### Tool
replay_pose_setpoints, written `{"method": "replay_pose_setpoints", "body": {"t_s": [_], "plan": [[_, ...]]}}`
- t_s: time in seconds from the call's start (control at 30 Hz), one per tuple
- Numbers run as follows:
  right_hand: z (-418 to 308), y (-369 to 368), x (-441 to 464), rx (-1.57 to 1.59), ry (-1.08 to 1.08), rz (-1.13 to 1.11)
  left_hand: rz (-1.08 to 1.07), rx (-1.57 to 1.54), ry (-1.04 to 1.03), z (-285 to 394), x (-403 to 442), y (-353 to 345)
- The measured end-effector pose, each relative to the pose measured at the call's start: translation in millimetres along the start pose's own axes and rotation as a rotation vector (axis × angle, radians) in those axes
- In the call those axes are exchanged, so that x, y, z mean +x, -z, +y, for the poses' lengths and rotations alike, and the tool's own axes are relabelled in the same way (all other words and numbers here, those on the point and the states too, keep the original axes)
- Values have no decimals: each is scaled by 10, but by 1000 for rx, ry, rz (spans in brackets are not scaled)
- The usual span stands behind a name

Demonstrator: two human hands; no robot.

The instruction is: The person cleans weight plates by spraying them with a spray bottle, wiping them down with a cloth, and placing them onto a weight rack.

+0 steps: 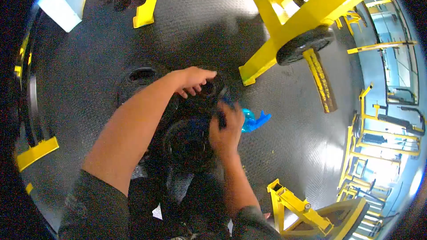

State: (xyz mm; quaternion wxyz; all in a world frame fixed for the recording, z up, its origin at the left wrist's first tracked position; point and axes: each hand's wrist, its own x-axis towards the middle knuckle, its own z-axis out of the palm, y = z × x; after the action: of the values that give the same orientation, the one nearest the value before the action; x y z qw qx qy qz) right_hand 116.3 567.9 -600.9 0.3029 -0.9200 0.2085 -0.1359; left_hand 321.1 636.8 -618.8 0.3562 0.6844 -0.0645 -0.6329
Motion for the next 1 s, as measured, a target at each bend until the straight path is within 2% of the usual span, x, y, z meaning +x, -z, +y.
{"method": "replay_pose_setpoints", "body": {"t_s": [0.03, 0.1, 0.13, 0.2, 0.23, 0.3, 0.33, 0.4, 0.43, 0.5, 0.53, 0.6, 0.67, 0.73, 0.77, 0.8, 0.83, 0.87, 0.93, 0.97, 1.0], "plan": [[-88, -30, 300, -18, 24, 117, 2, -12, 3, -26, 14, 38], [146, -433, 725, -16, 121, -27, -31, -364, -227, -22, 20, 118], [378, -717, 889, 68, 190, -167, -25, -366, -229, 14, -1, 105], [512, -1128, 929, -266, 393, -300, 255, -372, -168, 65, -63, 89], [514, -1165, 920, -255, 393, -310, 172, -392, -124, 38, -51, 152], [518, -1084, 855, -329, 439, -499, 187, -385, -133, -56, 75, 220], [573, -993, 794, -323, 439, -512, 199, -368, -165, -85, 110, 239], [629, -771, 732, -265, 494, -773, 209, -362, -152, -95, 141, 281], [602, -758, 771, -266, 496, -772, 201, -332, -131, -101, 172, 293], [577, -753, 819, -321, 281, -771, 176, -285, -113, -106, 253, 274], [609, -827, 802, -325, 259, -768, 138, -256, -156, -134, 298, 232], [650, -1037, 791, -117, 612, -567, 90, -212, -195, -106, 334, 117], [731, -905, 739, -156, 581, -592, 113, -148, -118, -71, 234, 95], [864, -643, 715, -304, 640, -780, 71, -149, -80, -96, 298, 140], [941, -542, 719, -305, 647, -780, 107, -159, -56, -95, 271, 145], [1018, -463, 712, -342, 558, -768, 141, -171, -31, -107, 263, 155], [1079, -469, 712, -378, 470, -753, 169, -159, -103, -151, 303, 190], [1131, -552, 701, -376, 474, -759, 172, -165, -100, -163, 332, 220], [1111, -689, 659, -247, 202, -254, 186, -127, -106, -180, 393, 230], [1117, -712, 621, -292, 297, -244, 174, -125, -100, -194, 414, 201], [1152, -663, 548, -295, 285, -244, 170, -123, -98, -180, 391, 187]]}}
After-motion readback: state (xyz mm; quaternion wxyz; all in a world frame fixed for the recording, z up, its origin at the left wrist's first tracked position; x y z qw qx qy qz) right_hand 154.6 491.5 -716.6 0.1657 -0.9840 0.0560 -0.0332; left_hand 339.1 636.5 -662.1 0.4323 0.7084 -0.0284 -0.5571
